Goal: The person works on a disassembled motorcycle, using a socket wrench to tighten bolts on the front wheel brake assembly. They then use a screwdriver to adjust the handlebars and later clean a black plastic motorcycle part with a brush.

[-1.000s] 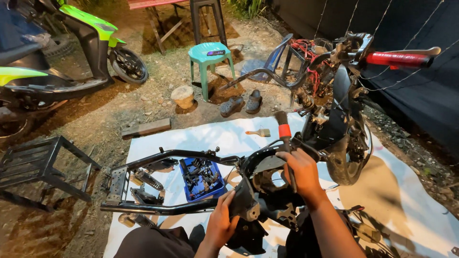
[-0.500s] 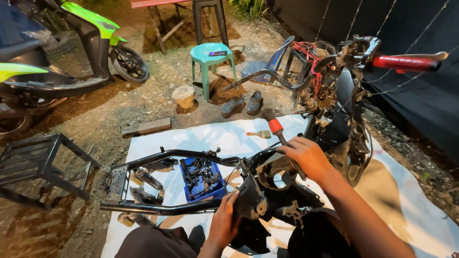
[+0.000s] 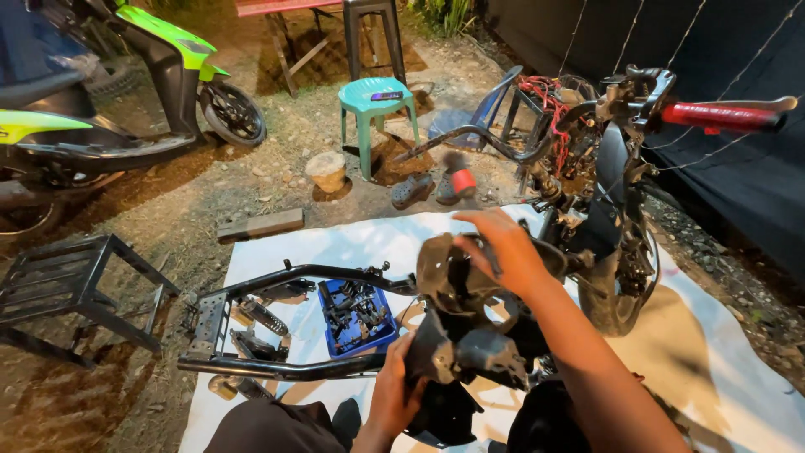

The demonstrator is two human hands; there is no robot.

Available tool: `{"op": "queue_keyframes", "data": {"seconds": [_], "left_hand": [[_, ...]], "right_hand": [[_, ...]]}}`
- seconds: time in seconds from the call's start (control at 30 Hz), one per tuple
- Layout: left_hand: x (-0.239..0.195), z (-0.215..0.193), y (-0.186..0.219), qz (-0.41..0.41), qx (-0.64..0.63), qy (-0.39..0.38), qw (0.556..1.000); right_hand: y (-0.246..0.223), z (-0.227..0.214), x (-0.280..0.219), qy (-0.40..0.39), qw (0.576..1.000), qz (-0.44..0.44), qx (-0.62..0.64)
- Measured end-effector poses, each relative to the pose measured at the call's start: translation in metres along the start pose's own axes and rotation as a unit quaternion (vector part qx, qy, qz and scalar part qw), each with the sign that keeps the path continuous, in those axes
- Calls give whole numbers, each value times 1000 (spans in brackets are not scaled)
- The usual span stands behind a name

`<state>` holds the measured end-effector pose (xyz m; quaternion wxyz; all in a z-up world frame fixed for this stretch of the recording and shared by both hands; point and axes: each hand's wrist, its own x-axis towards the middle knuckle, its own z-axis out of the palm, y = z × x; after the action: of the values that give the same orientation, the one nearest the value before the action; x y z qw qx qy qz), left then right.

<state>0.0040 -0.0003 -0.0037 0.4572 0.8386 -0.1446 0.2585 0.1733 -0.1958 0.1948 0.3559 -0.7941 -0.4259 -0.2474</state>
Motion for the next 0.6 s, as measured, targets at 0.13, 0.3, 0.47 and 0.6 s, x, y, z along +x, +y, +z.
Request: {"op": "queue_keyframes", "data": {"seconds": [0.13,0.3,0.47,0.6], "left_hand": [[5,-3,2,-75,-37,64,994],[2,5,-14,-126,-85,111,982],[3,7,-11,-181,-123,134,967],[-1,25,-51,-161,-162,176,957]], "right_hand": [[17,-5,-27,142,958,90,231],[46,-1,-83,266,805,161,506],[71,-13,-130,208,746,168,609],[82,-8,-136,153,731,209,631]]}}
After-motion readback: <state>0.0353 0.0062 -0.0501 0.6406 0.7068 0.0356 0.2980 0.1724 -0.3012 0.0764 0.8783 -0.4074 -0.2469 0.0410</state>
